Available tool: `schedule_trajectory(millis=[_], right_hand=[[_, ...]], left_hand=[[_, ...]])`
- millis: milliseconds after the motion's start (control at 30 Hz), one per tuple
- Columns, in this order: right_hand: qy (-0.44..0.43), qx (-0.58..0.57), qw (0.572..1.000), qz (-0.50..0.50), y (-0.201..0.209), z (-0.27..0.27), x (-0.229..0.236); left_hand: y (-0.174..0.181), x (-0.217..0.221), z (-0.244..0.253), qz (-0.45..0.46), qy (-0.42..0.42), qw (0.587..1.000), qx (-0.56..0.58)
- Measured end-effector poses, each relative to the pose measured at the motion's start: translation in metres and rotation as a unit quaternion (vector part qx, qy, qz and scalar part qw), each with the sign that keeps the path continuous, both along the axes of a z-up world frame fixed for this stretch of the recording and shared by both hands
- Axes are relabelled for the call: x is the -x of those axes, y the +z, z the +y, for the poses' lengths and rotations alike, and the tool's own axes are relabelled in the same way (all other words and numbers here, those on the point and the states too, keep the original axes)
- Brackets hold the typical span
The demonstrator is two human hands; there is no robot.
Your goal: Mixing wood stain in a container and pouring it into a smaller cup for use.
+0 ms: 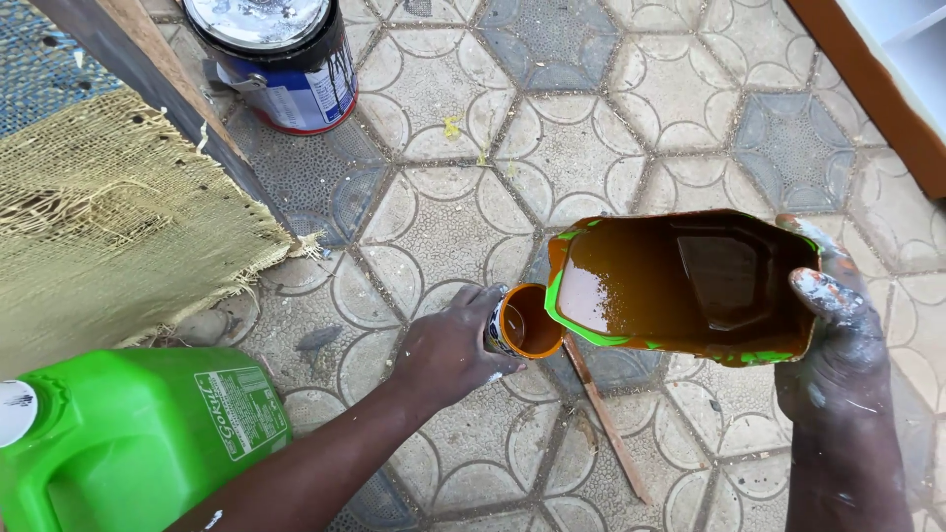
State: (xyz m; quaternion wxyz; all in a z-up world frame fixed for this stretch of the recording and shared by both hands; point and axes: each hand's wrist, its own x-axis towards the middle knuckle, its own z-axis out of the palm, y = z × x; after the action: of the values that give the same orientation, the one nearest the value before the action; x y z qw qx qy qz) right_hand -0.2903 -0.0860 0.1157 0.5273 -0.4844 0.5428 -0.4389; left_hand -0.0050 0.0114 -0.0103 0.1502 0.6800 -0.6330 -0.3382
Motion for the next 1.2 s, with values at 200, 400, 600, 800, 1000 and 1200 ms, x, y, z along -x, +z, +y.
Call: schedule_trajectory(millis=[200, 400, 600, 800, 1000, 1200], right_hand=[[-0.001, 0.041, 0.998, 0.049, 0.010, 0.001, 0.003], [0.011, 0.081, 0.993, 0.089, 0.030, 0.009, -0.010], [0.039, 0.106, 0.988, 0.103, 0.047, 0.022, -0.023], [0.035, 0.144, 0.980, 0.137, 0.051, 0.022, -0.019], [0.042, 0.168, 0.975, 0.139, 0.051, 0.023, -0.016], [0.041, 0.156, 0.978, 0.134, 0.052, 0.029, -0.015]], left_hand=[[0.005, 0.004, 0.001, 0.020, -0.009, 0.999, 0.049], [0.004, 0.005, -0.001, 0.023, -0.019, 0.997, 0.068], [0.008, 0.006, -0.001, 0.042, -0.015, 0.996, 0.071], [0.008, 0.006, -0.001, 0.047, -0.016, 0.996, 0.076], [-0.003, 0.007, 0.000, 0.051, -0.016, 0.995, 0.087], [0.043, 0.001, 0.001, 0.140, -0.012, 0.990, -0.029]])
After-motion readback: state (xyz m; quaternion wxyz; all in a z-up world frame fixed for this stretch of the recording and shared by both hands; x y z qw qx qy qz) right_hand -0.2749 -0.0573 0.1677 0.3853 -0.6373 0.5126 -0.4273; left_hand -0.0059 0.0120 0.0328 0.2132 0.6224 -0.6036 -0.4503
